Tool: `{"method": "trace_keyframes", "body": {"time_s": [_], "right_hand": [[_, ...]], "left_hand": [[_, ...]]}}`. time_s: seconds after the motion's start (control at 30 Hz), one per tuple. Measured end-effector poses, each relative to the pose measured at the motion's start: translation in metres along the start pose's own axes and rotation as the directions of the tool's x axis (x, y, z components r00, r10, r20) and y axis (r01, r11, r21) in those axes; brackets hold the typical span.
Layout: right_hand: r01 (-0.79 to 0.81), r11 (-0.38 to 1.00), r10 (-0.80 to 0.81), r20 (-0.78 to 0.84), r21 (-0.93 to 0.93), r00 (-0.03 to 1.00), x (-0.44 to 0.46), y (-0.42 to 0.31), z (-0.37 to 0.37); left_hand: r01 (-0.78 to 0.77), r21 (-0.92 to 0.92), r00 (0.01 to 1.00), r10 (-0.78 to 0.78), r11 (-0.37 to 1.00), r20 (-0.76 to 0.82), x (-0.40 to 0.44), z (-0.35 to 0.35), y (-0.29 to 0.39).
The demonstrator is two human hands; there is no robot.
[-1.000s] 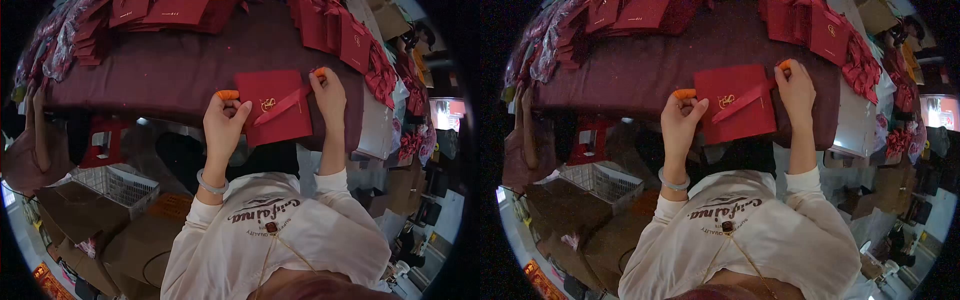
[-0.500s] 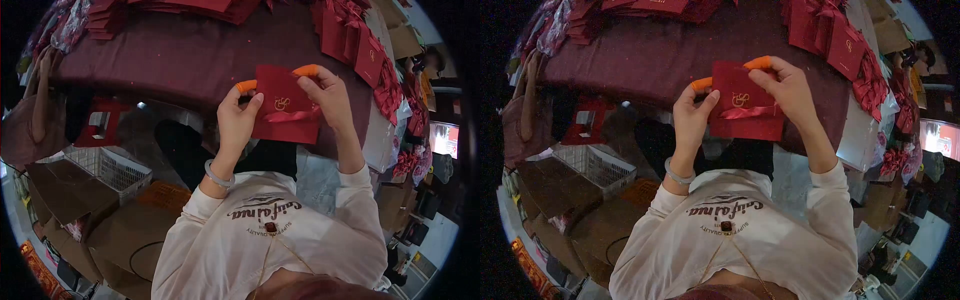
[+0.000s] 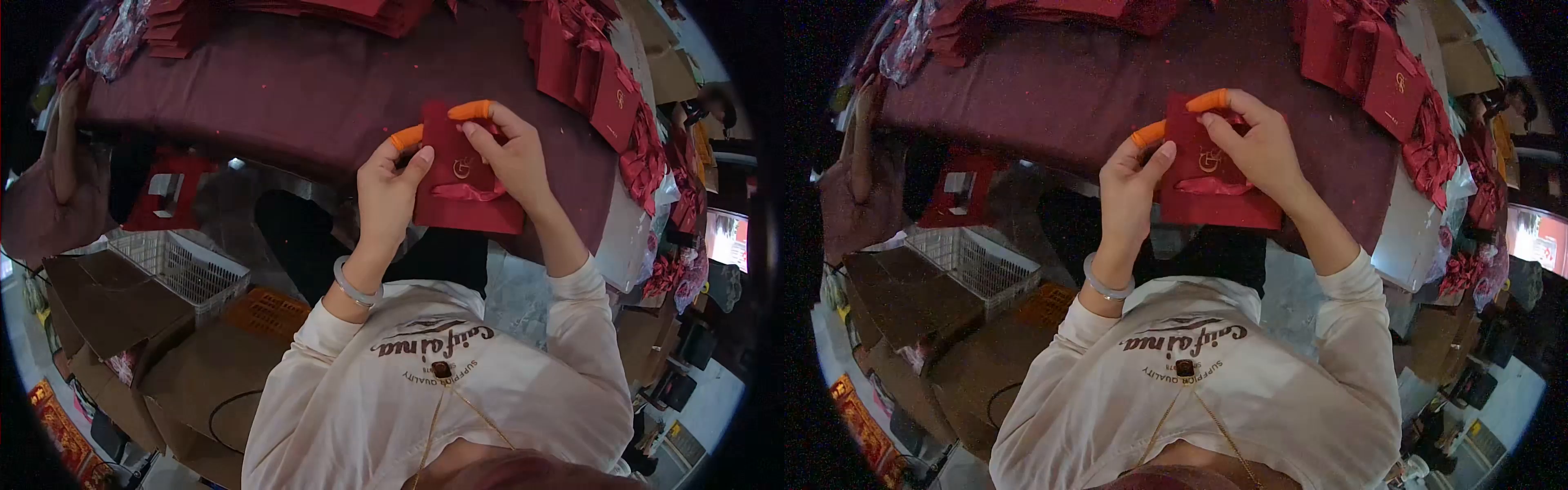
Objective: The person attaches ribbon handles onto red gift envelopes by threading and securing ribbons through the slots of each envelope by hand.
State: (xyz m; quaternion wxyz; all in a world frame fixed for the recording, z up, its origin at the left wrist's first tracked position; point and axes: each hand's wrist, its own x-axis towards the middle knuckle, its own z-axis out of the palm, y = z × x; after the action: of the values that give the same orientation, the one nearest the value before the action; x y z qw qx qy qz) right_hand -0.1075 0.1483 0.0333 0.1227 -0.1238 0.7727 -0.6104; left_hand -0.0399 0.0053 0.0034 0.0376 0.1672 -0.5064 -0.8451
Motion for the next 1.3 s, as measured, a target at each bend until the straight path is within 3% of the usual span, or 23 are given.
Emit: {"method": "trace_keyframes", "body": {"time_s": [0.07, 0.2, 0.3, 0.4, 0.47, 0.6, 0.7, 0.77, 0.9, 0.97, 1.1, 1.17, 1.3], "right_hand": [[0.182, 0.968, -0.167, 0.099, -0.172, 0.981, 0.002, 0.014, -0.004], [0.161, 0.971, -0.143, 0.107, -0.177, 0.984, 0.002, 0.01, -0.002], [0.232, 0.949, -0.219, 0.084, -0.215, 0.972, 0.002, 0.008, 0.001], [0.141, 0.968, -0.137, 0.036, -0.206, 0.99, 0.001, 0.008, 0.002], [0.264, 0.905, -0.244, 0.1, -0.334, 0.965, 0.002, 0.012, -0.001], [0.23, 0.898, -0.196, 0.128, -0.374, 0.972, 0.0, 0.005, 0.002], [0.296, 0.841, -0.259, 0.144, -0.452, 0.955, -0.002, 0.004, 0.006], [0.452, 0.752, -0.423, 0.175, -0.479, 0.889, -0.002, 0.011, 0.007], [0.438, 0.751, -0.397, 0.192, -0.493, 0.897, -0.002, 0.01, 0.006], [0.535, 0.648, -0.495, 0.235, -0.542, 0.837, -0.001, 0.012, 0.006], [0.552, 0.561, -0.511, 0.266, -0.617, 0.818, -0.005, 0.009, 0.007], [0.592, 0.421, -0.544, 0.332, -0.687, 0.771, -0.005, 0.008, 0.008], [0.653, 0.295, -0.536, 0.445, -0.697, 0.717, -0.002, -0.003, 0.004]], "left_hand": [[0.028, 0.0, 1.0, -0.028, 1.0, -0.008, 0.0, 0.0, 0.0], [0.019, 0.023, 1.0, -0.018, 1.0, -0.005, -0.001, 0.0, 0.001], [0.022, 0.014, 1.0, -0.021, 1.0, -0.02, -0.002, 0.002, 0.003], [0.038, -0.036, 0.999, -0.038, 0.999, -0.015, -0.003, 0.001, 0.002], [0.047, -0.049, 0.999, -0.048, 0.998, -0.018, -0.004, 0.0, 0.003], [0.023, -0.001, 1.0, -0.023, 1.0, -0.02, -0.004, 0.001, 0.002], [-0.007, 0.002, 0.999, 0.007, 1.0, -0.038, -0.003, 0.0, -0.004], [-0.029, -0.011, 0.998, 0.029, 1.0, -0.047, -0.003, 0.0, -0.007], [-0.045, -0.015, 0.996, 0.044, 0.999, -0.071, -0.006, 0.002, -0.006], [-0.049, -0.015, 0.996, 0.048, 0.999, -0.082, -0.007, 0.003, -0.006], [-0.073, -0.044, 0.995, 0.07, 0.996, -0.072, -0.006, 0.002, -0.01], [-0.093, -0.018, 0.993, 0.092, 0.995, -0.078, -0.006, 0.002, -0.011], [-0.09, 0.022, 0.993, 0.091, 0.996, -0.073, -0.006, 0.0, -0.012]]}}
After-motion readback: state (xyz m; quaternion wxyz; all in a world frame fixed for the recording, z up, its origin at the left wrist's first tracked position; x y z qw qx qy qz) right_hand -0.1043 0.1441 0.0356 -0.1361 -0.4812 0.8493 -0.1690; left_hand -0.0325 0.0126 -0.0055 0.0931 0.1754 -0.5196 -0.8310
